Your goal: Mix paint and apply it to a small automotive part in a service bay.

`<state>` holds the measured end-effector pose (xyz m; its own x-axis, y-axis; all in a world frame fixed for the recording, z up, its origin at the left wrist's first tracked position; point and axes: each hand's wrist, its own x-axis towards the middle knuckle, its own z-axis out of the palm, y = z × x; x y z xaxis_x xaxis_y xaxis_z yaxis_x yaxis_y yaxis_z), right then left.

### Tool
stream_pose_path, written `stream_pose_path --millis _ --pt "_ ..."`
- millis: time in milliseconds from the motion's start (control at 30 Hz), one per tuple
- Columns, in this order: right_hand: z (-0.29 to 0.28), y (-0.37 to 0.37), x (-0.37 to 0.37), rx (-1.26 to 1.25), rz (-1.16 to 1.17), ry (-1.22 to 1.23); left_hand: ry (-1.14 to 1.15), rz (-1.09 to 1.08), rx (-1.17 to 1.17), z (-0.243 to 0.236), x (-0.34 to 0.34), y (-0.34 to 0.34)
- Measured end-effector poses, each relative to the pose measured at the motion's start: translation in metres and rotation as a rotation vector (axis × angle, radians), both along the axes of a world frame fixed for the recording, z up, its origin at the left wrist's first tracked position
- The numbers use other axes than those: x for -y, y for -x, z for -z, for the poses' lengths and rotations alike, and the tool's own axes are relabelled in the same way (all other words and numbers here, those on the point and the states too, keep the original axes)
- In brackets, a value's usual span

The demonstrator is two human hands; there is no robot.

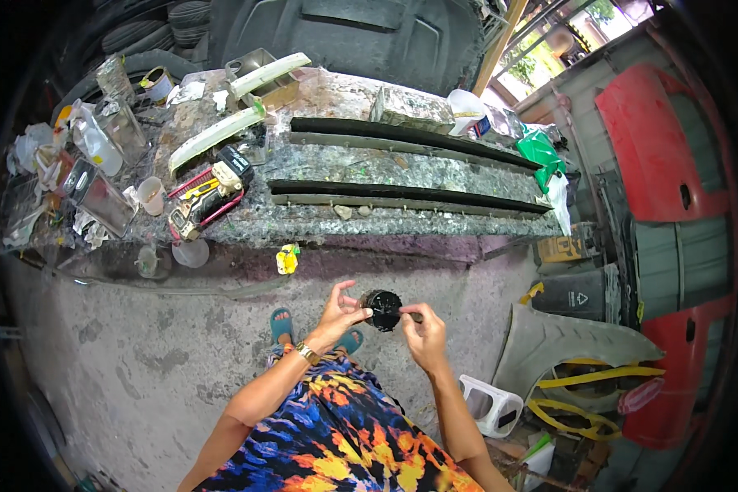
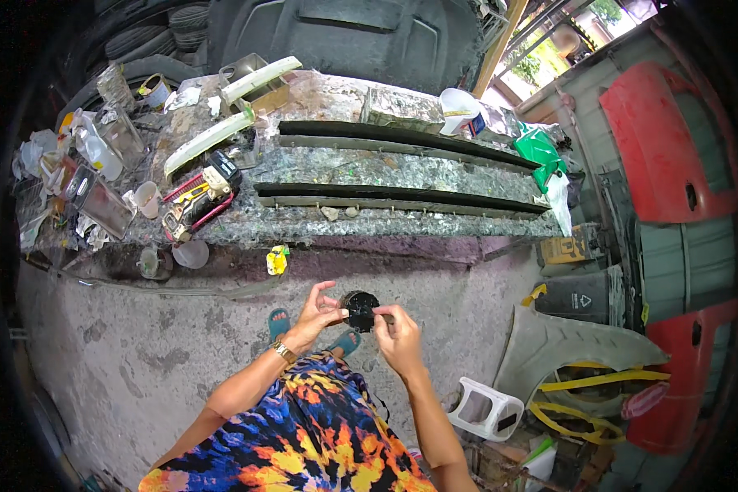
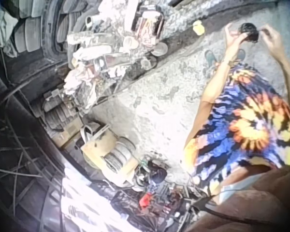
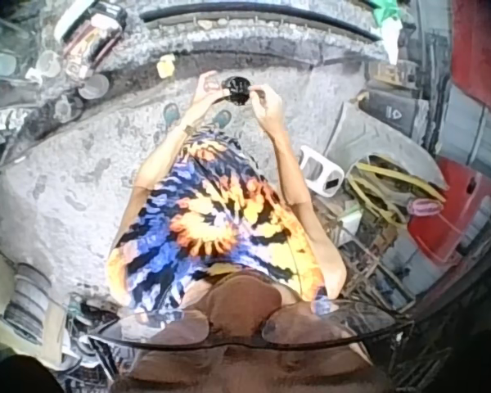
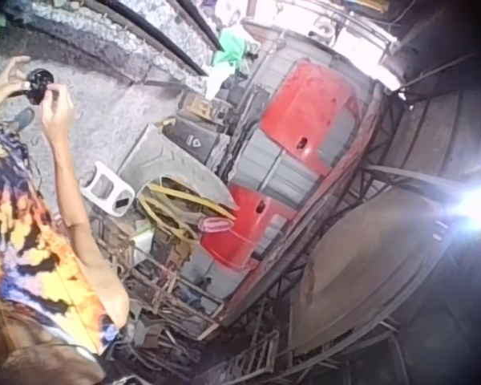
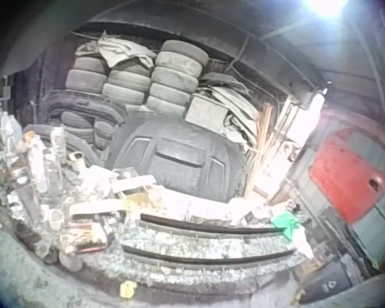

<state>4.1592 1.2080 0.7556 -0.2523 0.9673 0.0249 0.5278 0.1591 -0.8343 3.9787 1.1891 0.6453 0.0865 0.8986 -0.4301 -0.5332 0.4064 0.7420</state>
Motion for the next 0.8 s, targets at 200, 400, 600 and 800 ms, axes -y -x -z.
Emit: stream_pose_path --millis 200,400,600,800 --pt "-0.055 -0.012 0.005 0.029 0.096 -0.217 -0.016 0.013 -0.012 0.001 -0.001 0.004" --pt "-0.029 -0.006 0.004 0.098 0.028 -0.209 -0.019 0.03 -0.01 -0.003 0.0 0.0" --pt "0.007 -0.002 0.003 0.19 -0.044 -0.196 -0.005 0.057 -0.008 -0.013 0.003 0.0" --pt "-0.001 0.003 0.002 0.135 0.031 -0.205 0.011 0.07 -0.054 -0.001 0.008 -0.001"
